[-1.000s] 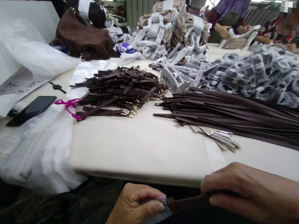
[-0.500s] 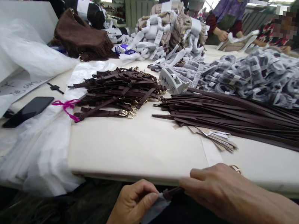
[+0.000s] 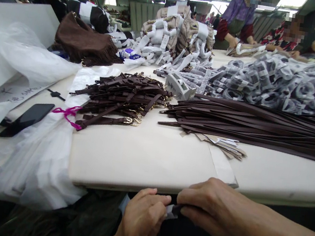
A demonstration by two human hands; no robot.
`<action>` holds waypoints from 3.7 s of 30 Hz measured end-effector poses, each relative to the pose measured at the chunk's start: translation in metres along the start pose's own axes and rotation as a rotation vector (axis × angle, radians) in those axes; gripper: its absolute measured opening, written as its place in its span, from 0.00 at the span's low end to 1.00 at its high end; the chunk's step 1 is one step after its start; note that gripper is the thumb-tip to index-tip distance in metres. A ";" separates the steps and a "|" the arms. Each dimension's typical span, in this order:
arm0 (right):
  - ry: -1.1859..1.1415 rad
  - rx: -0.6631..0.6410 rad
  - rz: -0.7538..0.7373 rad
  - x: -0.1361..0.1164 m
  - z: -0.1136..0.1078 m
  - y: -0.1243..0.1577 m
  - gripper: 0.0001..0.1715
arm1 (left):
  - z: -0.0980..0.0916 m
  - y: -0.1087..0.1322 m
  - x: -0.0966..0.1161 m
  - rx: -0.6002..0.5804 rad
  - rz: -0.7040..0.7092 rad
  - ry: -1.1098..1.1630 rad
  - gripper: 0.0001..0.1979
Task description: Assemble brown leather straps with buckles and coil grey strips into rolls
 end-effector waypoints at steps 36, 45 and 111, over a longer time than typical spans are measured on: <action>-0.238 -0.055 0.134 0.030 0.016 -0.013 0.14 | -0.020 -0.006 -0.015 -0.606 -0.696 0.102 0.06; -0.097 0.088 0.084 0.009 0.019 -0.008 0.11 | -0.021 -0.008 -0.011 -0.551 -0.924 0.364 0.07; -0.560 0.001 -0.103 -0.047 -0.105 -0.071 0.16 | -0.149 -0.061 0.003 -0.115 -0.698 0.327 0.12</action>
Point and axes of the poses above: each hand's wrist, its own y-axis away from the middle knuckle, its own z-axis out of the palm, x = y × z, the point moved 1 cm from there along -y, towards the middle knuckle, and after that the axes turned 4 degrees about y, right-handed, at the moved point
